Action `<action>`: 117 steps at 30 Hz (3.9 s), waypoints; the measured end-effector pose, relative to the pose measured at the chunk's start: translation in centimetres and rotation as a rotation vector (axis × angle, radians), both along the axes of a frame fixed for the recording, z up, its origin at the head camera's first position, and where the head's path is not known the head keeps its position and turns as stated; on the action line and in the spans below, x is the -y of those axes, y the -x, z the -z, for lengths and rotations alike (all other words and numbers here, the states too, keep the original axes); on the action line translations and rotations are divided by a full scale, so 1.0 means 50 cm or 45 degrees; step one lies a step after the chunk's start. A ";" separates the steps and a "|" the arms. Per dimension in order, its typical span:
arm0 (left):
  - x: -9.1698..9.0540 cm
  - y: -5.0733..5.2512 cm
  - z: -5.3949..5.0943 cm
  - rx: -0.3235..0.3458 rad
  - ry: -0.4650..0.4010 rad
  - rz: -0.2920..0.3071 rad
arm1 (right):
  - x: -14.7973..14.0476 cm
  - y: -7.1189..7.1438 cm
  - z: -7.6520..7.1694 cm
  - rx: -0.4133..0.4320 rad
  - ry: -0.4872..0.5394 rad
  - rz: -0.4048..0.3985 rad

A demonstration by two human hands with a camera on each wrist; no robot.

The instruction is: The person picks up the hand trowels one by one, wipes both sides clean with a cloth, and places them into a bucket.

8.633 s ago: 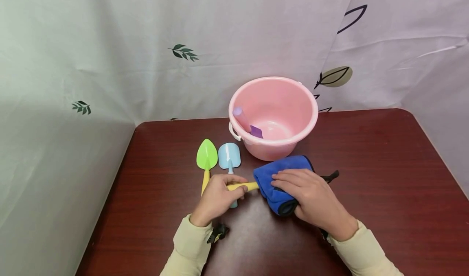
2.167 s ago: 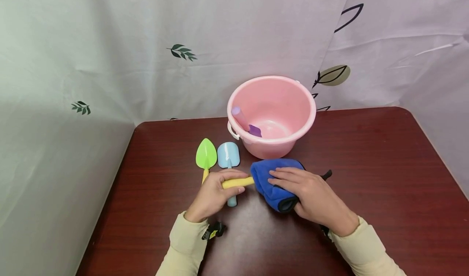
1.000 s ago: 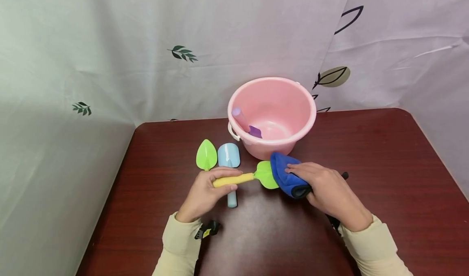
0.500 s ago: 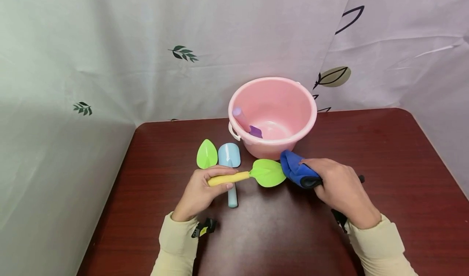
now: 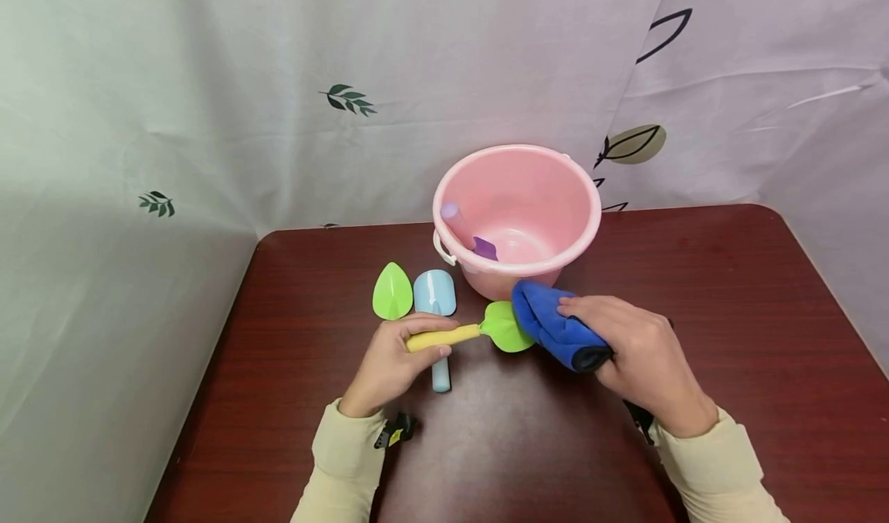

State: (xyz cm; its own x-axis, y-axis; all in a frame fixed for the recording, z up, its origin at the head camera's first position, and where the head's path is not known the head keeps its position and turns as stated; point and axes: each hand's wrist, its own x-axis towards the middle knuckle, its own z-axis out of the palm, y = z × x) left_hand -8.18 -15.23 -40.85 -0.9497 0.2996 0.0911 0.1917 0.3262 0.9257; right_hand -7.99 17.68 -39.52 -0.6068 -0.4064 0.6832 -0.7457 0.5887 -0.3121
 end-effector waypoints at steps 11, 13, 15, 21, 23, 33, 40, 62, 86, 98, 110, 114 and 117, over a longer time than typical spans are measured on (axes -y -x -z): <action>-0.024 -0.006 0.003 0.041 0.068 0.046 | 0.027 -0.003 -0.003 -0.170 0.039 -0.180; -0.027 -0.007 0.002 0.038 0.077 0.047 | 0.033 -0.004 -0.005 -0.196 0.036 -0.213; -0.029 -0.009 -0.001 0.034 0.089 0.042 | 0.036 -0.006 -0.004 -0.203 0.027 -0.238; -0.035 -0.012 -0.004 0.038 0.093 0.053 | 0.045 -0.011 0.000 -0.187 0.004 -0.262; -0.037 -0.012 -0.003 0.038 0.087 0.072 | 0.047 -0.012 0.003 -0.172 -0.005 -0.264; -0.039 -0.017 -0.005 0.027 0.107 0.063 | 0.040 -0.016 0.013 0.060 -0.146 -0.282; -0.039 -0.017 -0.009 0.026 0.088 0.054 | 0.039 -0.017 0.013 0.175 -0.213 -0.281; -0.024 -0.016 -0.013 -0.031 0.073 0.038 | 0.031 -0.010 0.012 0.163 -0.237 -0.219; -0.003 -0.014 -0.023 -0.030 0.023 0.032 | 0.007 -0.004 0.007 0.318 -0.326 -0.077; 0.009 -0.012 -0.028 -0.021 -0.047 0.059 | -0.002 0.003 0.009 0.344 -0.347 -0.014; 0.021 -0.012 -0.032 -0.030 -0.090 0.088 | -0.009 0.004 0.009 0.309 -0.347 0.011; 0.026 -0.013 -0.034 -0.016 -0.105 0.088 | -0.011 0.005 0.011 0.279 -0.338 0.001; 0.031 -0.015 -0.038 0.008 -0.099 0.079 | -0.012 0.005 0.010 0.277 -0.333 0.008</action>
